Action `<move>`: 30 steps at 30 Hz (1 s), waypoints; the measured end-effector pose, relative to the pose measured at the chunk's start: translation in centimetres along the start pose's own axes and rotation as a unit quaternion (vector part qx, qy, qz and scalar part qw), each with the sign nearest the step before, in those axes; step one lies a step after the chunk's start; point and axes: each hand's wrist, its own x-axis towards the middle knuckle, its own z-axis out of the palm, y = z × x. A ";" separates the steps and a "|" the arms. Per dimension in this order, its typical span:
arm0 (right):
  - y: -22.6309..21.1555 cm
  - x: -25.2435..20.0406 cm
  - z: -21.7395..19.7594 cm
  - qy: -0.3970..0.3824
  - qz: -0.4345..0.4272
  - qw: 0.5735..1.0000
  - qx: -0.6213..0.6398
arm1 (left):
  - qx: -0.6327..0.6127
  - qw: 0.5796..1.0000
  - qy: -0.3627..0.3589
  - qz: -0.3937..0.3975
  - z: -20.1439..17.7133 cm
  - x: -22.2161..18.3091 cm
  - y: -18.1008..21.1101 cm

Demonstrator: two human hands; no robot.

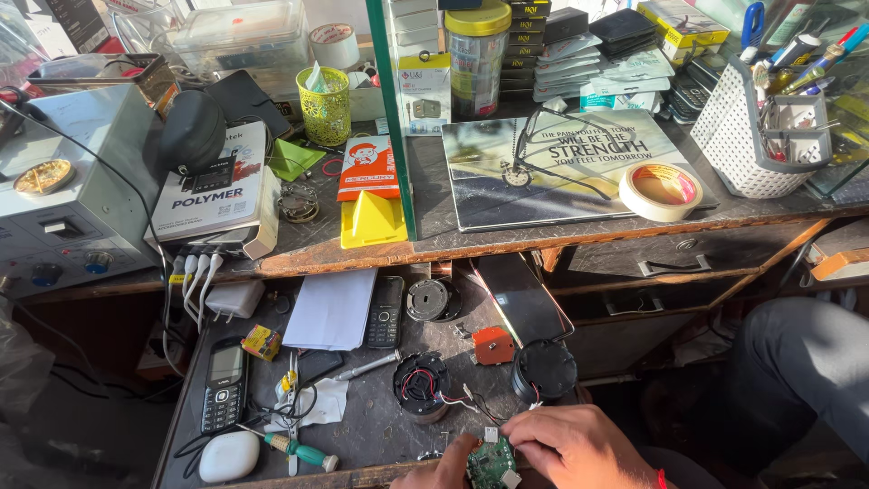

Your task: The person uses a soldering iron to attach wires and components onto a circuit board. They manipulate small wires by hand and periodically touch the soldering station to adjust the tool.

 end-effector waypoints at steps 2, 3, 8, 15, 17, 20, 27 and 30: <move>-0.1 0.1 -0.1 0.006 -0.012 1.000 -0.007 | -0.006 0.999 -0.041 0.005 -1.9 0.2 0.5; -0.2 0.1 -0.1 0.009 -0.018 1.000 -0.011 | -0.009 0.998 -0.061 0.008 -2.8 0.3 0.9; -0.6 0.4 -0.1 0.033 -0.004 0.999 0.001 | 0.022 0.989 -0.148 -0.011 -8.6 0.9 3.1; -1.6 1.6 -0.1 0.065 0.016 0.998 -0.001 | -0.053 0.971 -0.234 0.005 -17.5 3.4 6.3; -1.9 2.1 0.0 0.087 0.023 0.996 -0.012 | -0.043 0.976 -0.215 0.006 -18.3 3.4 7.8; -2.0 2.9 0.0 0.096 0.052 0.994 -0.031 | -0.061 0.981 -0.186 0.004 -19.2 3.6 8.7; -1.4 4.0 0.4 0.084 0.001 0.993 -0.079 | -0.011 0.989 -0.148 0.026 -19.6 4.4 9.0; -1.2 4.0 0.7 0.080 0.004 0.994 -0.074 | 0.006 0.985 -0.174 0.015 -19.6 4.5 8.7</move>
